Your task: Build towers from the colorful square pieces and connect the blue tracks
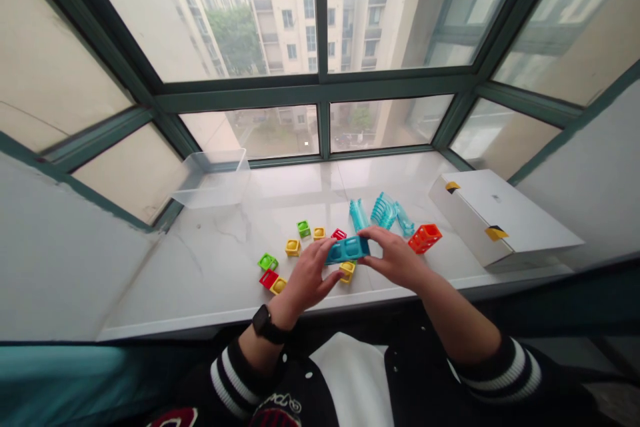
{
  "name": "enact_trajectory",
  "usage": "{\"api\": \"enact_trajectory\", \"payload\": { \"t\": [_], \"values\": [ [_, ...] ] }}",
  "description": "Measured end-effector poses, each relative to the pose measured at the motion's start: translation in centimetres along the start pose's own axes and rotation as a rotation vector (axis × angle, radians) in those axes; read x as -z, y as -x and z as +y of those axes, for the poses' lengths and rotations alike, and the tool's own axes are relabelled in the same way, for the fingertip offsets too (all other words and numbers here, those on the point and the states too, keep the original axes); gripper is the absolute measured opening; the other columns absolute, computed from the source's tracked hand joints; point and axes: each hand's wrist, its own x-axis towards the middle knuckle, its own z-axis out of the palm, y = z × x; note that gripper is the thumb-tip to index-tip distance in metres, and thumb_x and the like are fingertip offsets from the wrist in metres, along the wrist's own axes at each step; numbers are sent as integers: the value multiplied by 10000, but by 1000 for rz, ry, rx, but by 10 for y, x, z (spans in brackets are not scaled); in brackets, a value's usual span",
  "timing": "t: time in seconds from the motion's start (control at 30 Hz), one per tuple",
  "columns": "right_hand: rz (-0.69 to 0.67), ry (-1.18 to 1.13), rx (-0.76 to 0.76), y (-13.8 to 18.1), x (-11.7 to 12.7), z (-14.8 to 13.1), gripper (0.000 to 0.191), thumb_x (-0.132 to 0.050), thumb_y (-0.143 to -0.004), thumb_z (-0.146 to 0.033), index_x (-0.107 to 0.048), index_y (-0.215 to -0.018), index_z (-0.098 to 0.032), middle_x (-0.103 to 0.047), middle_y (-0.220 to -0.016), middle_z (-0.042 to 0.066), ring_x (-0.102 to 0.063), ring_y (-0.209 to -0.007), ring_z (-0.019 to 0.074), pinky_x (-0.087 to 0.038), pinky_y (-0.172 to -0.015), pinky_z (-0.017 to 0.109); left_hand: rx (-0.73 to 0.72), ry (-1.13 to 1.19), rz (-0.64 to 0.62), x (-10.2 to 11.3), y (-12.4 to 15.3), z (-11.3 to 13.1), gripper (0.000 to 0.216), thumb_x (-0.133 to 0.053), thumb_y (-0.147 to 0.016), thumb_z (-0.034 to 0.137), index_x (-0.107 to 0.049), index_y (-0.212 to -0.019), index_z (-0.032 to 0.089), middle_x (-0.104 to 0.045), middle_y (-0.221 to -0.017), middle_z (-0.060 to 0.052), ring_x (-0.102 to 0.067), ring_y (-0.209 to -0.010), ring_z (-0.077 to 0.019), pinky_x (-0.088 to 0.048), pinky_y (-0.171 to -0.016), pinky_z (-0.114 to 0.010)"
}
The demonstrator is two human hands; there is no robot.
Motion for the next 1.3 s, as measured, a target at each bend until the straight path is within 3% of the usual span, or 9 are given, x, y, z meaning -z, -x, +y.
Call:
{"api": "enact_trajectory", "payload": {
  "t": [0.13,0.33,0.57,0.73,0.9,1.1,1.3],
  "values": [
    [31,-134,-73,-4,-37,0,394,-804,-857,-314,-673,-1226,-269,-743,-1184,74,-718,-1096,283,-586,-982,438,148,14,24,-6,8,-16,410,-520,-1038,474,-613,-1357,233,-676,-1319,-161,-651,-1225,-328,-477,-1120,-479],
    [61,-96,-202,-15,-87,41,350,-784,-825,-230,-641,-1145,-236,-722,-1168,73,-704,-1094,263,-562,-972,409,379,-220,174,21,27,-70,402,-460,-1051,422,-528,-1384,206,-628,-1388,-183,-629,-1283,-332,-495,-1101,-488],
    [-80,196,-222,-41,-141,64,394,-791,-817,-136,-667,-1181,-219,-755,-1205,98,-672,-1185,306,-447,-1086,475,551,-501,29,43,26,-79,352,-513,-997,260,-578,-1339,206,-663,-1378,-146,-678,-1208,-293,-522,-1008,-401],
    [-99,249,-232,-41,-150,72,413,-770,-835,-157,-675,-1231,-225,-734,-1287,106,-624,-1266,335,-377,-1146,527,592,-551,-33,43,22,-81,386,-540,-1006,268,-587,-1384,207,-659,-1441,-147,-659,-1277,-290,-501,-1037,-386],
    [-81,244,-174,-32,-144,76,478,-710,-817,-121,-669,-1280,-233,-704,-1312,116,-596,-1265,334,-406,-1120,510,541,-504,68,46,22,-89,332,-543,-1001,287,-617,-1312,199,-700,-1305,-134,-693,-1175,-262,-525,-980,-361],
    [5,140,61,-32,-150,53,399,-687,-880,-191,-697,-1276,-236,-683,-1314,120,-578,-1261,316,-407,-1169,526,590,-515,33,45,20,-91,265,-497,-1012,269,-641,-1226,207,-755,-1055,-97,-715,-976,-247,-505,-847,-337],
    [67,64,129,-31,-157,42,306,-662,-913,-178,-736,-1206,-229,-699,-1277,121,-590,-1245,314,-457,-1136,536,522,-494,13,45,26,-92,271,-429,-1051,288,-674,-1149,222,-781,-1069,-110,-721,-986,-272,-499,-851,-363]
  ]
}}
